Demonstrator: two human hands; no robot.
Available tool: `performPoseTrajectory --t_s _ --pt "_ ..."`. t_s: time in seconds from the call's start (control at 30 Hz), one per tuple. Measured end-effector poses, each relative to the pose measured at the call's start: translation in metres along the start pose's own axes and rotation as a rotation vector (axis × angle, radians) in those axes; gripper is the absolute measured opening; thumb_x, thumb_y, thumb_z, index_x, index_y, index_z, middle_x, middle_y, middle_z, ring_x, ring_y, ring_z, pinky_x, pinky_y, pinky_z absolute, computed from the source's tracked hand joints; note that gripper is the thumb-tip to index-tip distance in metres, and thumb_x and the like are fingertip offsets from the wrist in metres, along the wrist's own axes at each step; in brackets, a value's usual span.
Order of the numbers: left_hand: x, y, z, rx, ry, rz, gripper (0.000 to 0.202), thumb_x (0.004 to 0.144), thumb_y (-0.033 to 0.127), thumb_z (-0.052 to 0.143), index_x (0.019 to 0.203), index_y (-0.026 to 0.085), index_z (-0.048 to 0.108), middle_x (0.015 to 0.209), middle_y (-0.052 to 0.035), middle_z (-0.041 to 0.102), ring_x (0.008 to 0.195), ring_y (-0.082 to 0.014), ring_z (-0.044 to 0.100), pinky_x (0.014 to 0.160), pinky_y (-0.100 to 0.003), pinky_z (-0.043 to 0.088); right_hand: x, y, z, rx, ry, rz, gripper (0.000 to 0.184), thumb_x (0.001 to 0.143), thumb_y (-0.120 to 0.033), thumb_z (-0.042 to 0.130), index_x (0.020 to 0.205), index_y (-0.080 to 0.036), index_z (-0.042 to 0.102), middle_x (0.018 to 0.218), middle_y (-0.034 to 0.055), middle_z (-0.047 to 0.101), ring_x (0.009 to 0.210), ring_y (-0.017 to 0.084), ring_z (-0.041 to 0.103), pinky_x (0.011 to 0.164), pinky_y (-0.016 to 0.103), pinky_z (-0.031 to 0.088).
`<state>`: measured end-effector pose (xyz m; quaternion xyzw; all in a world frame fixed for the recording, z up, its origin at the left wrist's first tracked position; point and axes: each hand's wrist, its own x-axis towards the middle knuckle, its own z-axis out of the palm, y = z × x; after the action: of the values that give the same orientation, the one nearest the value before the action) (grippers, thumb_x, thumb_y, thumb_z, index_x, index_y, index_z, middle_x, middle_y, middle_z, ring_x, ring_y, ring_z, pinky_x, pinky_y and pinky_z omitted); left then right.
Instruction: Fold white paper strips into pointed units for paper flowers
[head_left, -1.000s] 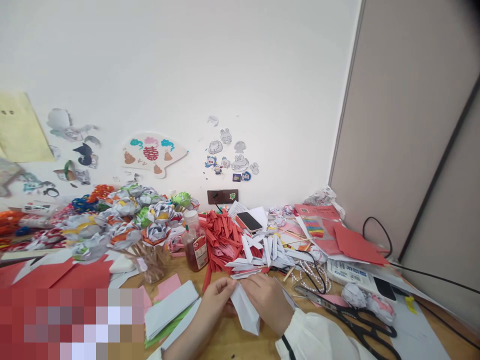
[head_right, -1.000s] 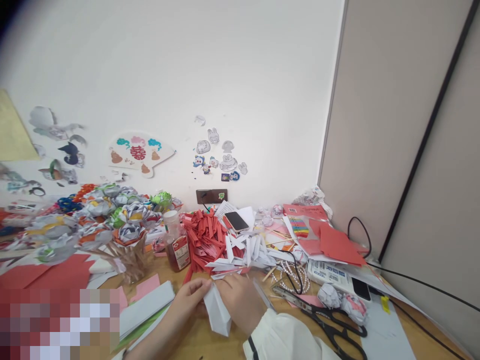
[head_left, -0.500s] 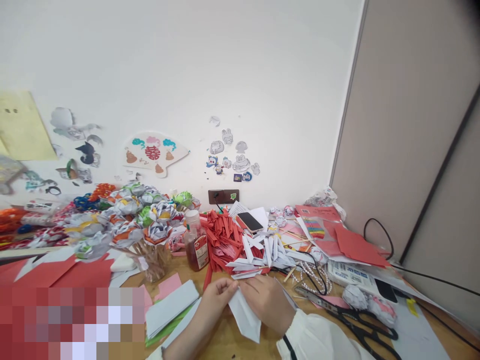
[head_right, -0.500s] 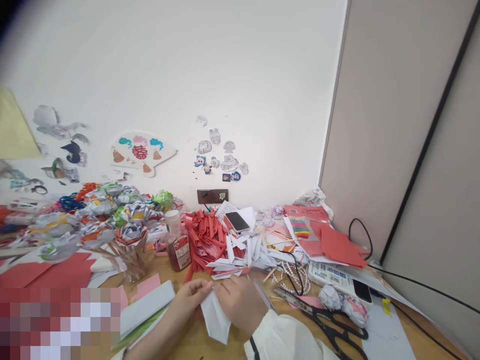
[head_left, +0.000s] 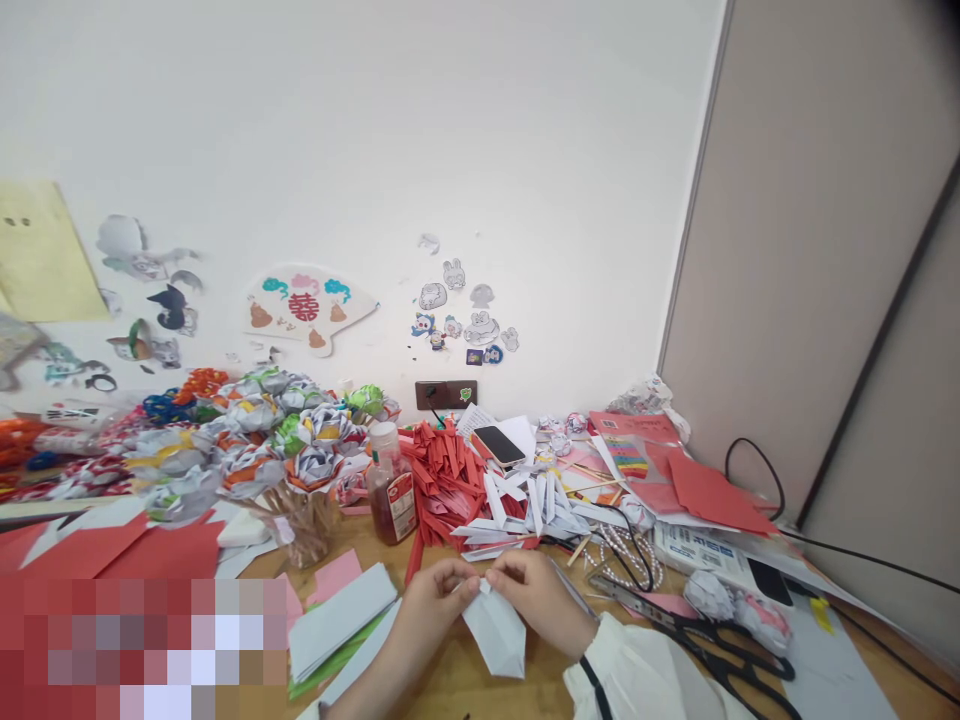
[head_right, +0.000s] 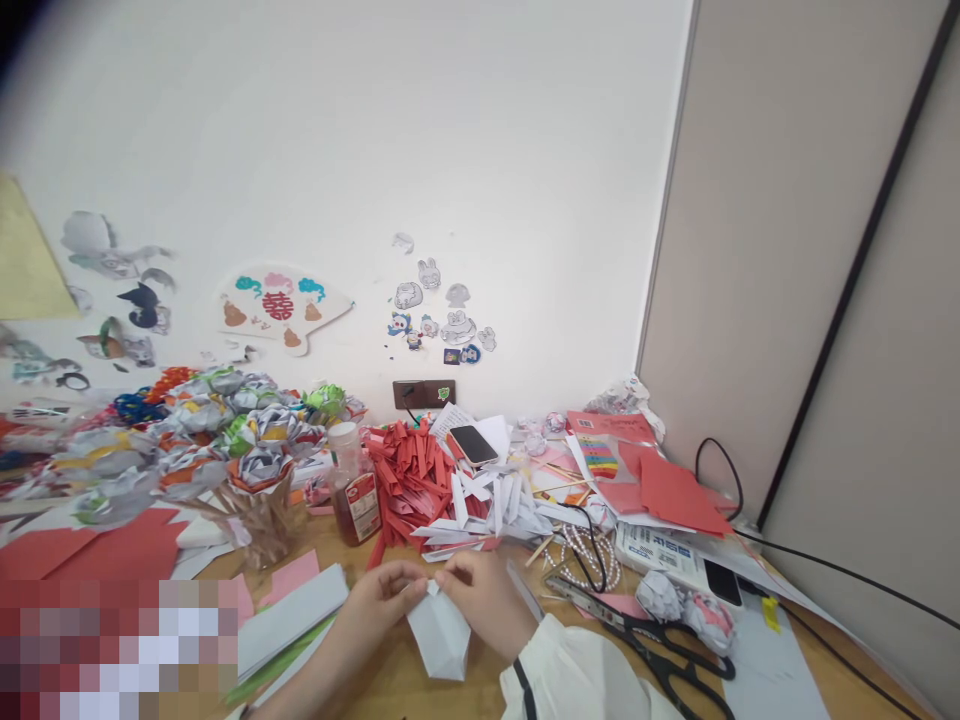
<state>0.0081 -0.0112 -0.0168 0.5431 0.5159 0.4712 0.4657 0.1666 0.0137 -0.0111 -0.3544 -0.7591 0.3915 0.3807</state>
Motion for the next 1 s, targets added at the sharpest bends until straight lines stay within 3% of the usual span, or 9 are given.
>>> performPoseTrajectory --t_s 0.27,0.8,1.0 --pt "-0.0018 -0.0005 0.0019 -0.053 -0.030 -0.131 0.041 0.053 0.053 0.063 0.061 0.014 0.056 0.054 0.0006 0.059 0.052 -0.0151 0.053 0.050 -0.026 0.042 0.0000 0.0060 0.0008 -0.052 0.046 -0.041 0.016 0.075 -0.028 0.052 0.070 -0.016 0.060 0.064 0.0006 0.060 0.059 0.013 0.053 0.051 0.021 0.039" --pt "-0.0034 0.0023 0.0026 0.126 0.015 -0.024 0.030 0.062 0.043 0.056 0.054 0.014 0.054 0.048 0.0031 0.050 0.048 -0.0120 0.044 0.049 -0.022 0.032 -0.0005 0.0061 0.0036 -0.071 0.025 -0.039 0.008 0.072 -0.020 0.053 0.071 -0.016 0.060 0.067 0.0006 0.062 0.061 0.012 0.055 0.054 0.021 0.041" --pt "-0.0037 -0.0013 0.0029 0.223 0.045 0.056 0.026 0.067 0.039 0.054 0.061 0.014 0.057 0.056 -0.0004 0.056 0.056 -0.0152 0.049 0.053 -0.023 0.034 -0.0008 0.0068 0.0050 -0.122 0.018 -0.078 0.012 0.074 -0.021 0.051 0.069 -0.016 0.061 0.065 -0.0003 0.061 0.060 0.012 0.053 0.054 0.021 0.039"
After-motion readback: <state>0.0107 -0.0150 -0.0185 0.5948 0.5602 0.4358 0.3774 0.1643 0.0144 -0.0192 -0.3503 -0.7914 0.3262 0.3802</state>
